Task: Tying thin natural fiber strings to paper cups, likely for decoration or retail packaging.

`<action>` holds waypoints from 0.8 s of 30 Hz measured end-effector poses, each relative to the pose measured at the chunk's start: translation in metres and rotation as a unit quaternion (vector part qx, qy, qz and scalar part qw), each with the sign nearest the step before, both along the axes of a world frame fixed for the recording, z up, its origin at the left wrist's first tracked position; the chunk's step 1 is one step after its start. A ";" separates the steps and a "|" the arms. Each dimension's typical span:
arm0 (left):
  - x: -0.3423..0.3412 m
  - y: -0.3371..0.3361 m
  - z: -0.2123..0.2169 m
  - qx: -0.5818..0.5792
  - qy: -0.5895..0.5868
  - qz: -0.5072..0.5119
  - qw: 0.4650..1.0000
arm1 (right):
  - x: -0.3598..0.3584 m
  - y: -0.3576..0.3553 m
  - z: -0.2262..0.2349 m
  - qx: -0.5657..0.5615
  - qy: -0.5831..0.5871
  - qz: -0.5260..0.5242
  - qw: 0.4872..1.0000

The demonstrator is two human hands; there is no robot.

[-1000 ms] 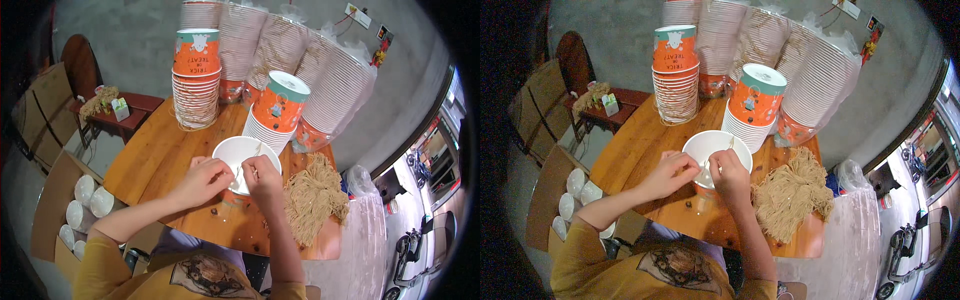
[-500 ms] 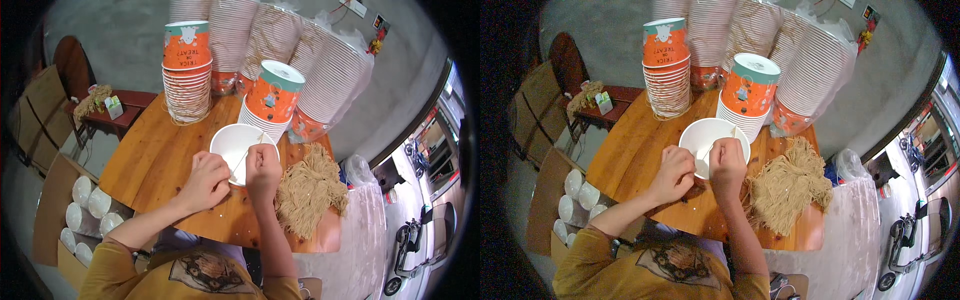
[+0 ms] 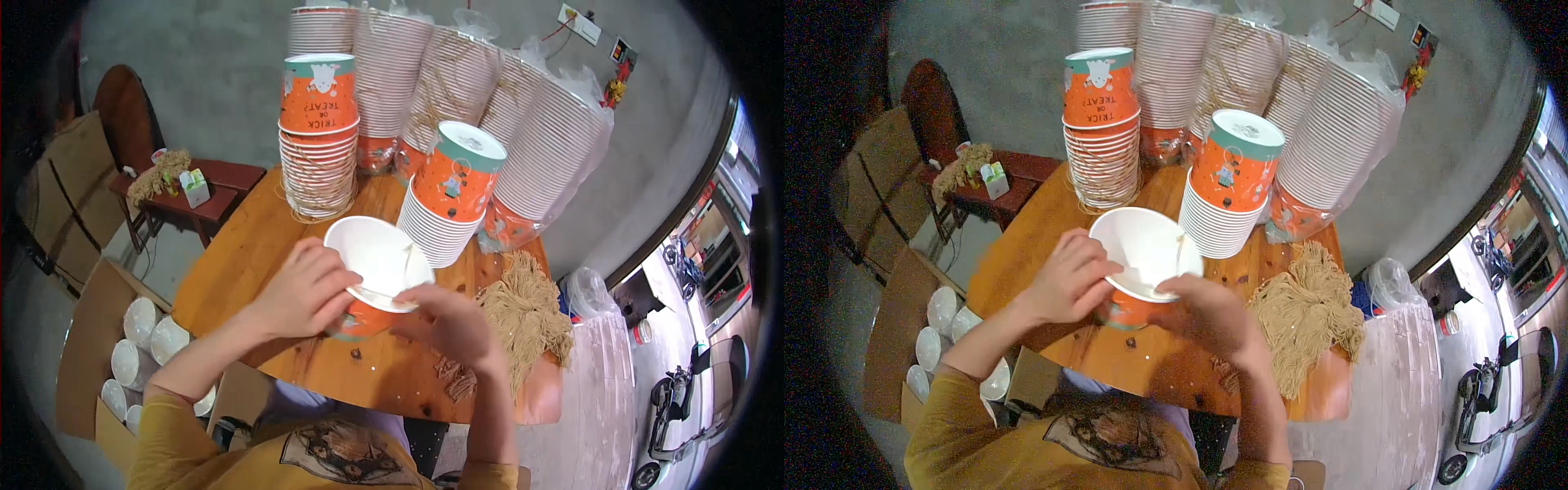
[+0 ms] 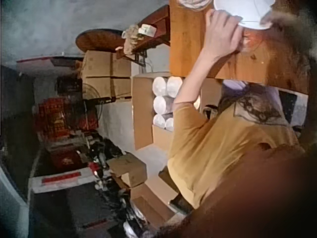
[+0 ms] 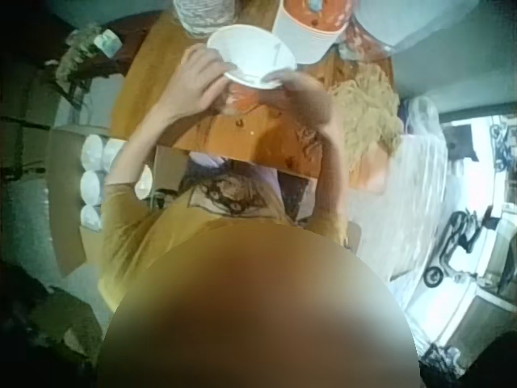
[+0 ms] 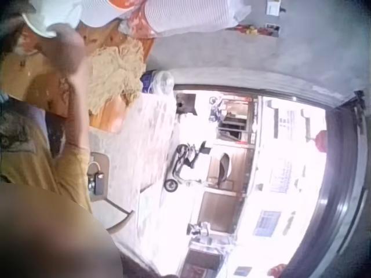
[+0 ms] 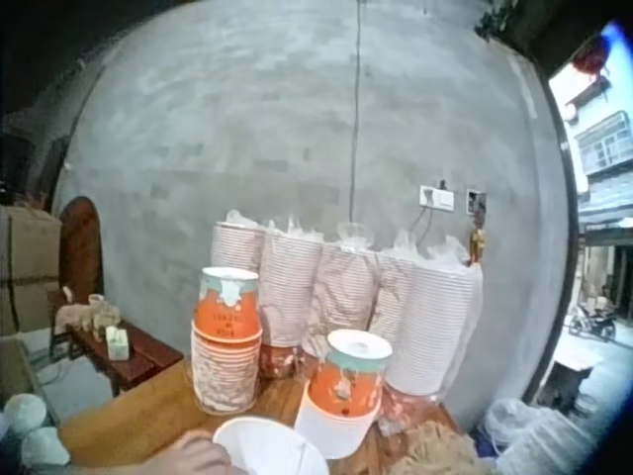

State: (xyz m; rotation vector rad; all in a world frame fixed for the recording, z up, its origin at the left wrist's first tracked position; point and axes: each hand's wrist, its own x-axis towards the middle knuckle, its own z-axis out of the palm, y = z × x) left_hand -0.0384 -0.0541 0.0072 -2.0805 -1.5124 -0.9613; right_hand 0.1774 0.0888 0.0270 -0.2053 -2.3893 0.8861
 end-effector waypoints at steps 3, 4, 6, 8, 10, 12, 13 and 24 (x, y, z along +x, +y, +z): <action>-0.026 -0.014 0.032 -0.022 -0.012 0.019 0.999 | -0.035 -0.003 0.000 0.147 -0.074 0.020 0.986; -0.036 -0.018 0.039 -0.028 -0.018 0.036 0.999 | -0.053 -0.002 0.000 0.148 -0.073 0.024 0.986; -0.051 -0.035 0.055 0.018 -0.096 0.069 0.993 | -0.089 -0.004 0.007 0.083 -0.041 0.066 0.993; -0.058 -0.059 0.078 0.086 -0.090 0.128 0.984 | -0.126 0.004 0.012 0.029 0.000 0.072 0.997; -0.057 -0.092 0.082 0.181 -0.065 0.196 0.962 | -0.171 0.013 0.029 -0.238 -0.038 0.155 0.958; -0.053 -0.105 0.069 0.260 -0.065 0.220 0.938 | -0.212 0.020 0.057 -0.315 0.055 0.177 0.931; -0.050 -0.107 0.066 0.256 -0.059 0.221 0.939 | -0.231 0.027 0.070 -0.362 0.123 0.206 0.901; -0.060 -0.089 -0.012 0.057 -0.254 0.197 0.945 | -0.337 0.117 0.018 -0.635 0.262 0.093 0.721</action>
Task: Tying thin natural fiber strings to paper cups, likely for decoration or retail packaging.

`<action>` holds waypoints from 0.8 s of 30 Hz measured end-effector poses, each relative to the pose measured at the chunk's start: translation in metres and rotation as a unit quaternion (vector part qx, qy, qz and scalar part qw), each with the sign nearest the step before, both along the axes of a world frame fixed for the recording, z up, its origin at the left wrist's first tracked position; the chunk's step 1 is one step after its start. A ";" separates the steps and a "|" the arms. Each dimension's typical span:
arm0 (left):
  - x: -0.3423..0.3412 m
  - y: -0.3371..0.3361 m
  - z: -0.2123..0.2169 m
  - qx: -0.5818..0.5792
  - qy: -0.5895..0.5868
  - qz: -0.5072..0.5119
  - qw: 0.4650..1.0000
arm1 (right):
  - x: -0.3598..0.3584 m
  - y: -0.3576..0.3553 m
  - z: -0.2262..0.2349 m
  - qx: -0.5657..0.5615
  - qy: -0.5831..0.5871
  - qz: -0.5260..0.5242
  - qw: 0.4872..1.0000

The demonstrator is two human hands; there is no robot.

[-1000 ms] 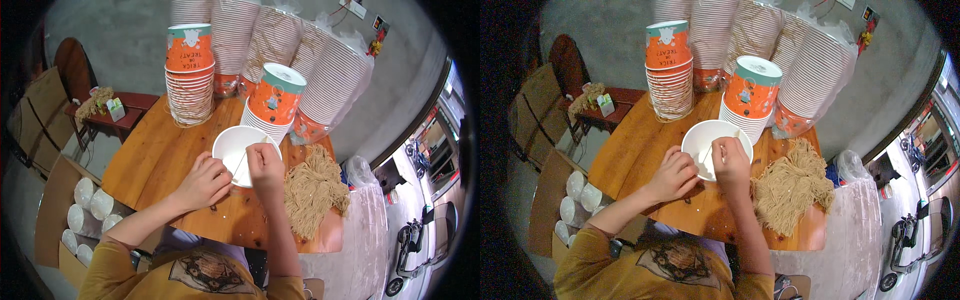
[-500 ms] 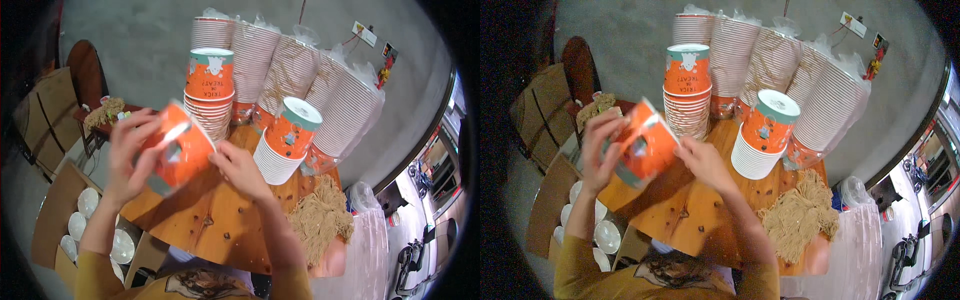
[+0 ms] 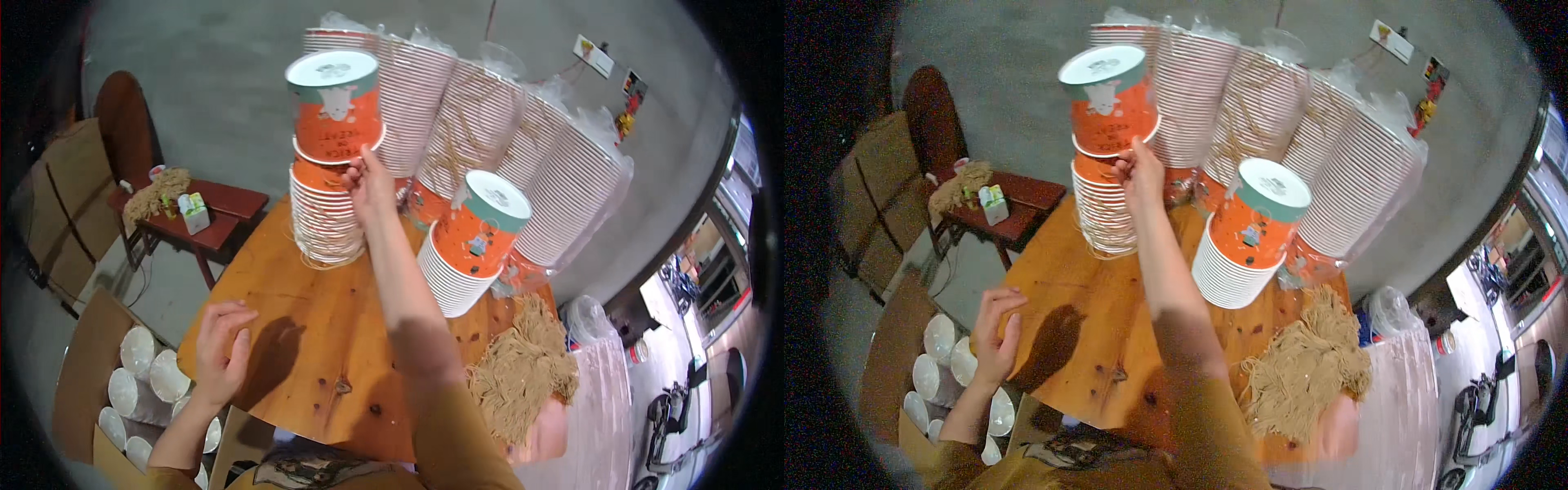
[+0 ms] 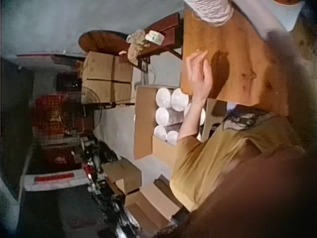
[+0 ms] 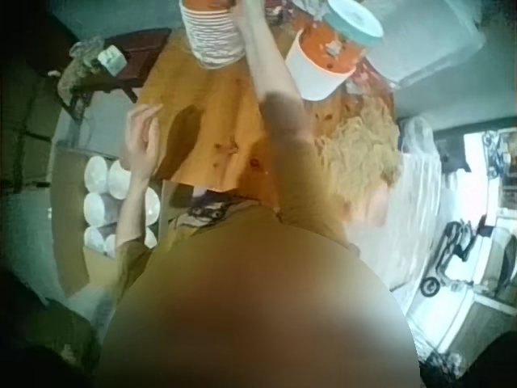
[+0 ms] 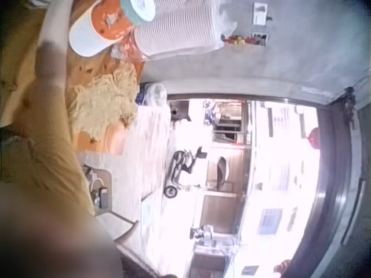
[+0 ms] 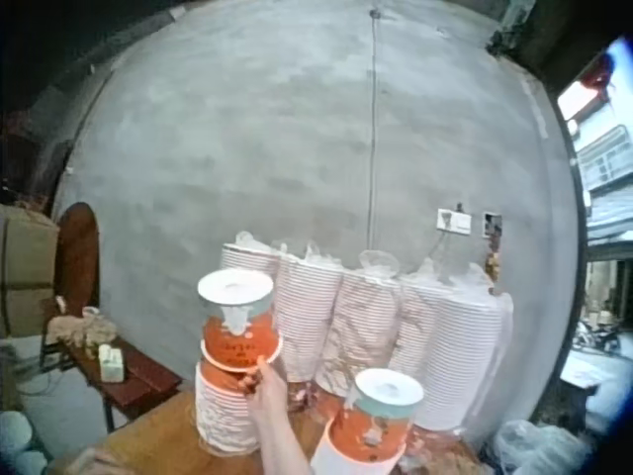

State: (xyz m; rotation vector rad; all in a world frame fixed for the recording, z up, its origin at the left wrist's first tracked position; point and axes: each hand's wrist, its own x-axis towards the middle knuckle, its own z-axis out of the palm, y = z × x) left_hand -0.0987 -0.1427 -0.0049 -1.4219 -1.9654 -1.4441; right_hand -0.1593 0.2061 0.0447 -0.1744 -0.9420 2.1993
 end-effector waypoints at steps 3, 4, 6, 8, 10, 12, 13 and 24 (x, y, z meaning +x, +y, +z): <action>0.004 0.013 -0.008 -0.034 -0.029 -0.038 0.998 | 0.004 -0.009 0.014 0.015 -0.016 0.038 0.999; 0.007 0.022 -0.005 -0.040 -0.061 -0.057 0.996 | 0.009 -0.006 0.021 0.027 -0.034 0.027 0.999; -0.001 0.043 -0.001 -0.045 -0.069 -0.075 0.994 | 0.019 0.002 0.031 0.043 -0.072 0.028 0.996; -0.034 0.081 0.013 0.041 -0.016 -0.042 0.998 | 0.031 0.006 0.039 0.065 -0.109 0.041 0.991; -0.070 0.118 0.058 0.101 -0.081 -0.049 0.990 | 0.043 0.003 0.041 0.093 -0.124 0.036 0.987; -0.108 0.157 0.094 0.119 0.107 0.064 0.985 | 0.063 -0.007 0.046 0.244 -0.263 0.005 0.933; -0.116 0.181 0.110 0.133 0.140 0.078 0.978 | 0.078 -0.002 0.036 0.356 -0.268 -0.081 0.892; -0.169 0.263 0.111 0.018 0.098 0.111 0.989 | 0.252 0.045 0.044 0.723 -0.326 -0.424 0.437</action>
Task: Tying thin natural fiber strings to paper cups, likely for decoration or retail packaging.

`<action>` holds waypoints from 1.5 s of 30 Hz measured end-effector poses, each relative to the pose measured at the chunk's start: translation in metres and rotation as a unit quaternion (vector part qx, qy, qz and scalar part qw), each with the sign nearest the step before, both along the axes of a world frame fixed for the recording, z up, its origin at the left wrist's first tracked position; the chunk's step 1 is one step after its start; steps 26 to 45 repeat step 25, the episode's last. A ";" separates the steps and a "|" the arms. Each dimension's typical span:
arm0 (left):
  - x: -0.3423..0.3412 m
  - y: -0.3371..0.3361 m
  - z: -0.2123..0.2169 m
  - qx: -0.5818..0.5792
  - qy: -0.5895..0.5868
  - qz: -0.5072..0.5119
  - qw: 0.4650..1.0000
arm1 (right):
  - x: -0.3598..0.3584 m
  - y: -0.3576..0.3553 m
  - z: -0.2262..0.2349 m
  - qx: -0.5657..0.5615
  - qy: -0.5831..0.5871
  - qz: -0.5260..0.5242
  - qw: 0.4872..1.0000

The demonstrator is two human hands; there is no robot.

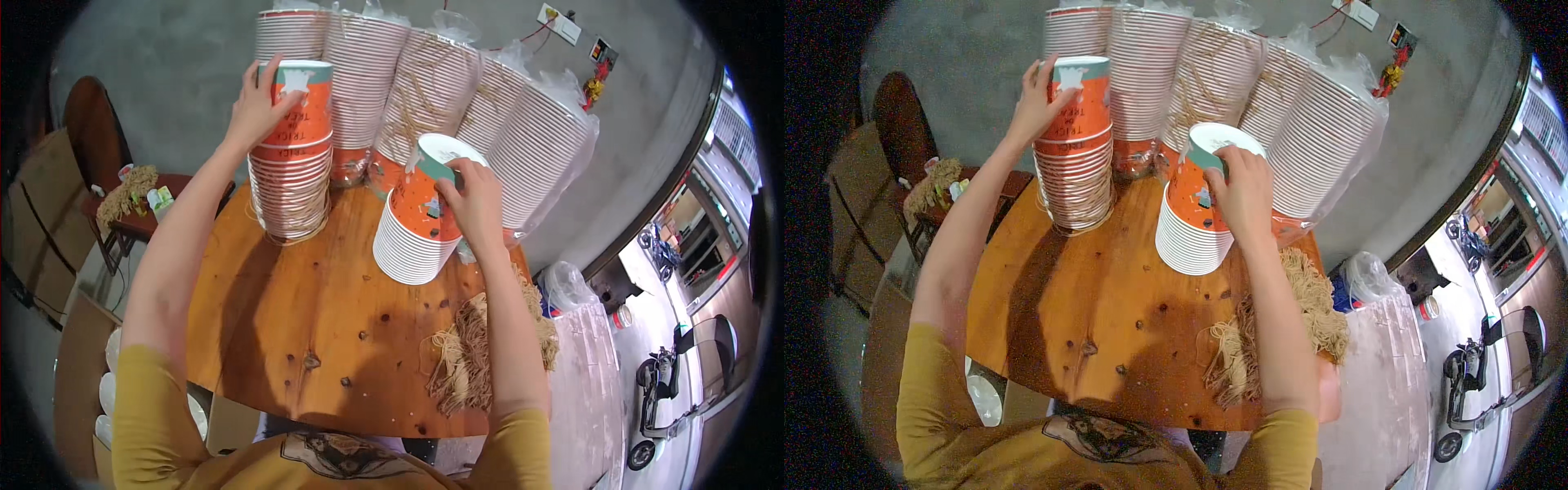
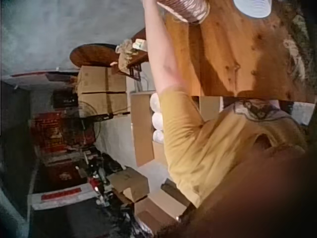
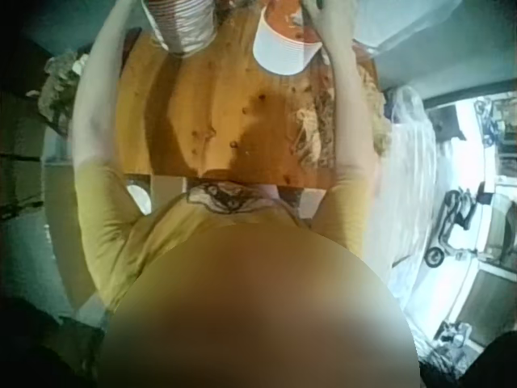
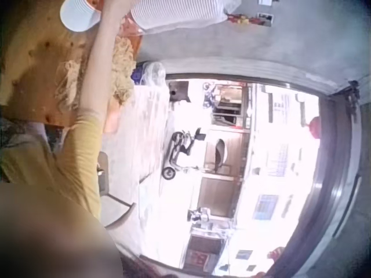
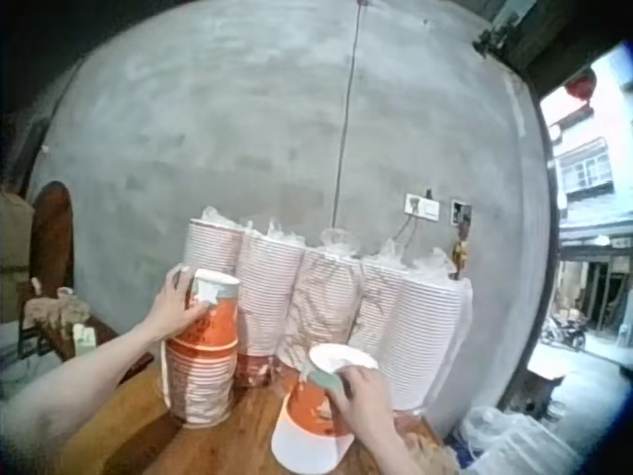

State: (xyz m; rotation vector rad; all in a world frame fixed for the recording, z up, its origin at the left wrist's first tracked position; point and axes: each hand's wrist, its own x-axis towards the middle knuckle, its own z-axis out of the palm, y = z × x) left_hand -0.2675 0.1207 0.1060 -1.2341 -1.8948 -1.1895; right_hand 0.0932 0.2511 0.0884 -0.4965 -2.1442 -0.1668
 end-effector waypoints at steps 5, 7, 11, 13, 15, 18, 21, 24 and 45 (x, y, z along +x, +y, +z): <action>0.023 -0.025 -0.037 0.059 0.050 0.020 0.997 | -0.007 0.008 0.011 -0.080 0.035 0.054 0.995; 0.064 -0.037 -0.055 0.099 0.126 0.033 0.987 | -0.005 0.008 0.016 -0.092 0.050 0.058 0.993; 0.166 -0.034 -0.100 -0.065 0.187 -0.168 0.966 | 0.004 0.011 0.036 -0.096 0.088 0.039 0.991; 0.201 -0.020 -0.110 -0.040 0.119 -0.195 0.973 | 0.009 0.008 0.056 -0.110 0.097 0.029 0.989; 0.217 -0.004 -0.111 0.025 0.021 -0.244 0.969 | 0.018 -0.015 0.083 -0.095 0.139 0.046 0.985; 0.249 0.014 -0.065 0.106 -0.012 -0.310 0.945 | 0.050 -0.032 0.103 -0.117 0.239 0.164 0.950; 0.282 -0.005 -0.028 0.162 -0.018 -0.367 0.916 | 0.087 -0.069 0.095 -0.156 0.345 0.195 0.905; 0.307 -0.042 -0.023 0.138 -0.177 -0.462 0.858 | 0.127 -0.087 0.049 -0.302 0.384 0.164 0.857; 0.310 -0.044 -0.027 0.137 -0.181 -0.462 0.857 | 0.146 -0.081 0.022 -0.307 0.318 0.144 0.885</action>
